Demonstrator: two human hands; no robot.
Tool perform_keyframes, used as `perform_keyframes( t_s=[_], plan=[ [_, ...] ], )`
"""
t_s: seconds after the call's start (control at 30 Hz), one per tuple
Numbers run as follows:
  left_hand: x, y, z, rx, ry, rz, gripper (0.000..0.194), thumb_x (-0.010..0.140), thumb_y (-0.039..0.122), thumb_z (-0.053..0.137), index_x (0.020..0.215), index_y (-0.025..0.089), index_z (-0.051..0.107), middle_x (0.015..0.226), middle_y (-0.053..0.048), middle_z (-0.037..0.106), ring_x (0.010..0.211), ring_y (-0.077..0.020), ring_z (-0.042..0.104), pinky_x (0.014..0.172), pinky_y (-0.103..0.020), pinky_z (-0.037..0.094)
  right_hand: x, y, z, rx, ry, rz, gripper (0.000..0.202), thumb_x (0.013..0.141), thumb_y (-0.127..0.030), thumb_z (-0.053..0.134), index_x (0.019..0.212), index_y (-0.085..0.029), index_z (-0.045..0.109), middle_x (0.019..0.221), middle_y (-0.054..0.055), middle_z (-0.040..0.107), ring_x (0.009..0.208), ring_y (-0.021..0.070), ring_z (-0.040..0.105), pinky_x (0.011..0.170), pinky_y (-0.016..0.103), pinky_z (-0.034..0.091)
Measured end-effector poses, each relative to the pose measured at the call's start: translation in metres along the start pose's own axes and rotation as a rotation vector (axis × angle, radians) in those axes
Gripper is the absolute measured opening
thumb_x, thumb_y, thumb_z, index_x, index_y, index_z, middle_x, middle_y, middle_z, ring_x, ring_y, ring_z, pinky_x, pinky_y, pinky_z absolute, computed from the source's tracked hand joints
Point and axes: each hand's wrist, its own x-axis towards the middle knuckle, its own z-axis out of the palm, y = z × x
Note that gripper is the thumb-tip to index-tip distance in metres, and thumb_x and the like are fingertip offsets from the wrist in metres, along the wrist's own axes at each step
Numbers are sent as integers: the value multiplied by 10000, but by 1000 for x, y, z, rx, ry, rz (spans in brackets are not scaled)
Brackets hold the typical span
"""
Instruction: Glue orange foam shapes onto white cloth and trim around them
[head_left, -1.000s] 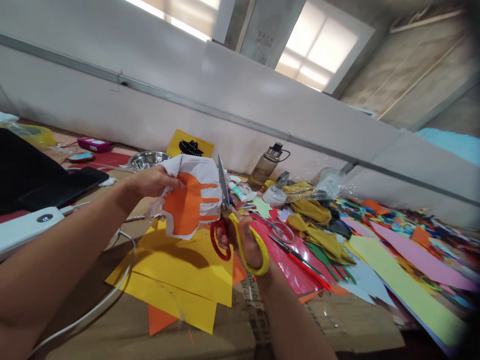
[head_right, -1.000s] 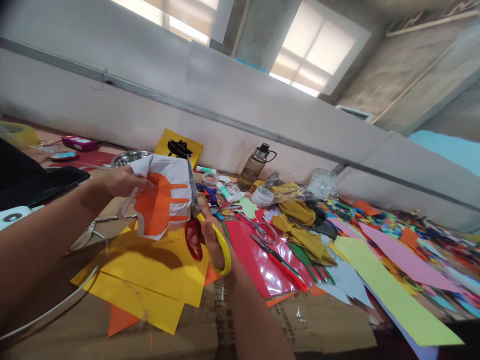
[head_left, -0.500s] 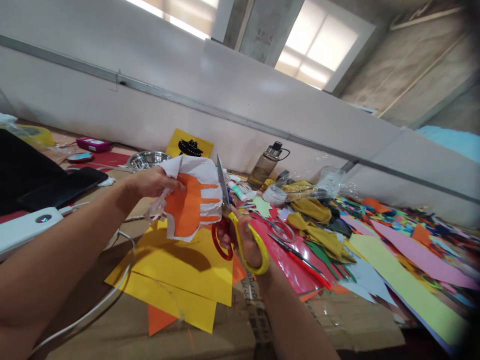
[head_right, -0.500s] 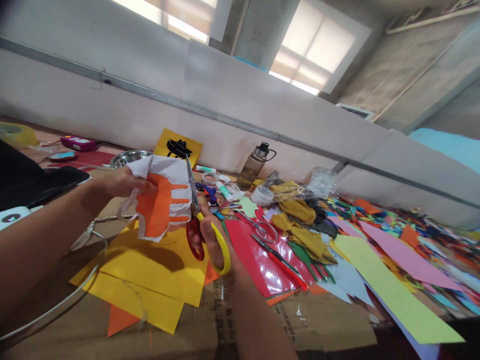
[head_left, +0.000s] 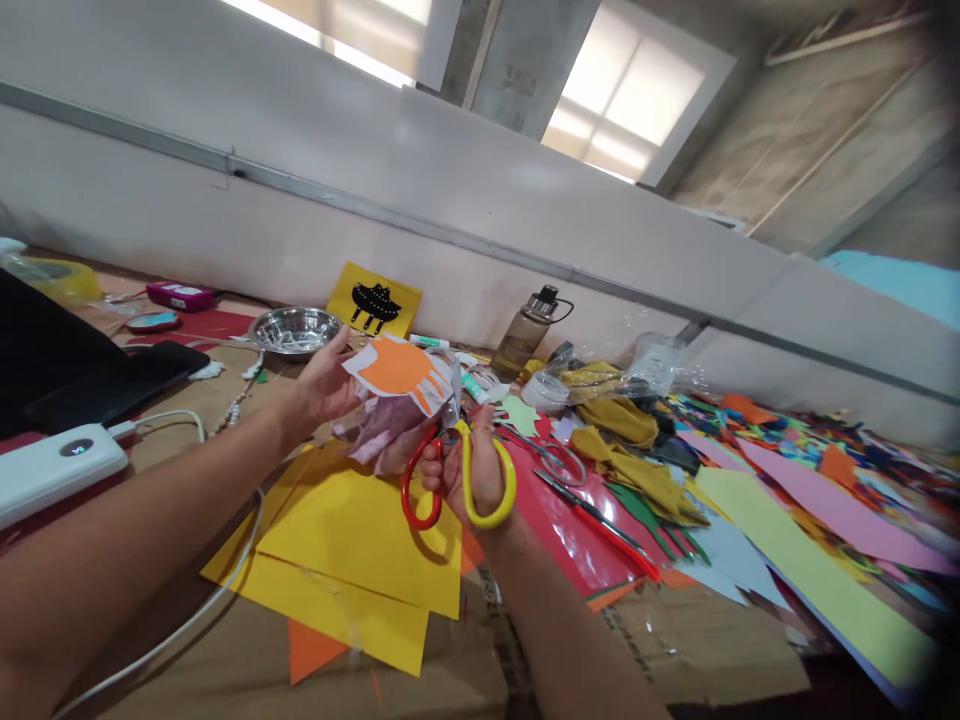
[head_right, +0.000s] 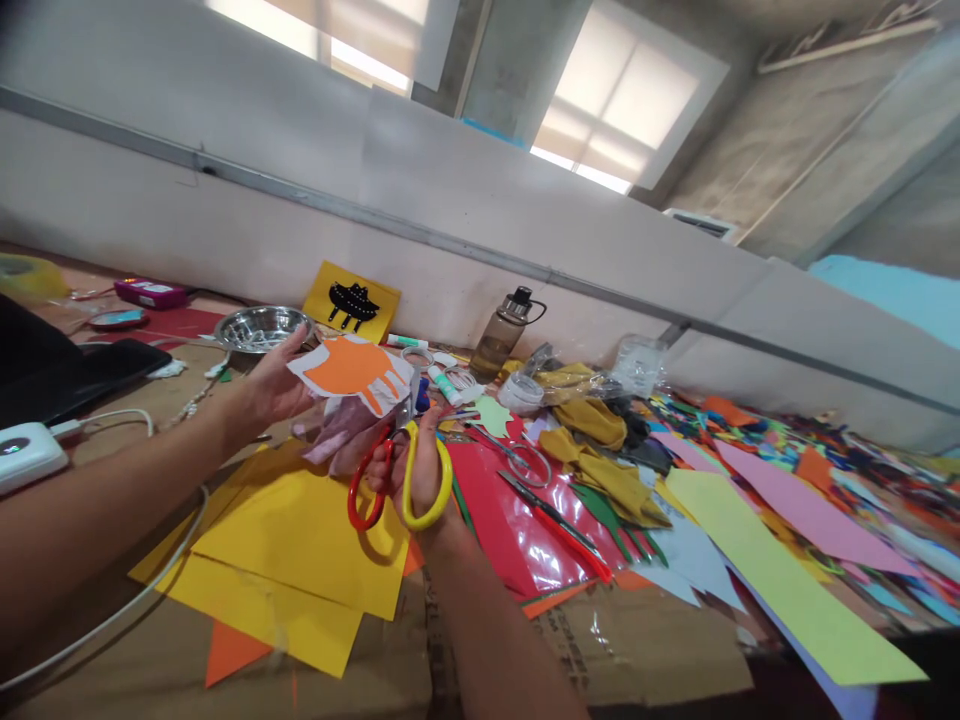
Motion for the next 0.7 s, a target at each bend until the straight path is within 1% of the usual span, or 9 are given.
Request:
perform_keyframes(
  t_s=[0.1, 0.23, 0.33, 0.4, 0.47, 0.53, 0.57, 0.63, 0.7],
  plan=[
    [-8, -19, 12, -85, -100, 66, 757, 871, 718, 345, 1153, 74, 625, 1084, -175, 710, 1094, -252, 647, 938, -335, 519, -4, -6, 6, 59, 51, 34, 731, 765, -852, 265, 734, -176, 540, 528, 7, 501, 424, 98, 418, 362, 204, 341],
    [-23, -31, 32, -65, -244, 80, 798, 839, 762, 339, 1260, 125, 569, 1180, -124, 683, 1165, -242, 603, 936, -306, 512, -9, -14, 9, 189, 71, 89, 747, 764, -858, 182, 664, -187, 492, 534, -4, 448, 428, 95, 388, 355, 209, 350],
    [-22, -31, 33, -53, -208, 106, 814, 789, 794, 397, 1201, 120, 589, 1096, -133, 705, 1073, -218, 648, 731, -225, 555, -7, -17, 4, 267, 65, 89, 732, 757, -863, 197, 636, -190, 459, 547, -5, 433, 446, 93, 391, 362, 206, 366],
    [-14, -29, 27, -53, -171, 96, 780, 783, 788, 424, 1163, 130, 597, 1042, -135, 708, 1000, -211, 671, 684, -227, 555, -5, -19, 0, 293, 59, 65, 735, 755, -864, 205, 641, -187, 465, 565, 2, 443, 458, 93, 398, 366, 205, 378],
    [-5, -27, 16, -7, -85, 65, 637, 837, 703, 456, 1098, 141, 608, 980, -122, 705, 907, -200, 679, 700, -260, 551, -4, -20, -2, 306, 47, 47, 748, 761, -859, 198, 670, -179, 495, 587, 9, 455, 465, 93, 401, 368, 205, 386],
    [3, -22, 5, 175, 111, 67, 426, 877, 548, 529, 971, 142, 617, 896, -96, 691, 797, -174, 658, 673, -261, 523, -5, -21, -2, 310, 34, 28, 756, 781, -841, 178, 690, -172, 518, 601, 12, 459, 470, 91, 404, 368, 199, 385],
    [5, -18, 0, 330, 236, 120, 335, 867, 471, 579, 914, 142, 614, 874, -82, 679, 772, -165, 636, 659, -252, 499, -5, -21, -1, 306, 28, 22, 756, 789, -833, 172, 684, -169, 519, 602, 12, 455, 471, 90, 402, 368, 195, 382],
    [5, -10, -6, 708, 451, 368, 217, 808, 355, 667, 857, 149, 620, 871, -50, 660, 790, -146, 591, 681, -224, 447, -5, -21, -1, 287, 18, 15, 757, 791, -830, 174, 658, -166, 513, 595, 10, 441, 468, 87, 395, 367, 193, 377],
    [1, -4, -4, 1022, 522, 591, 164, 804, 319, 649, 776, 159, 627, 807, -28, 639, 774, -142, 553, 696, -220, 407, -5, -20, -1, 264, 16, 15, 761, 777, -843, 189, 633, -166, 504, 593, 8, 433, 462, 85, 384, 364, 199, 375]
  ],
)
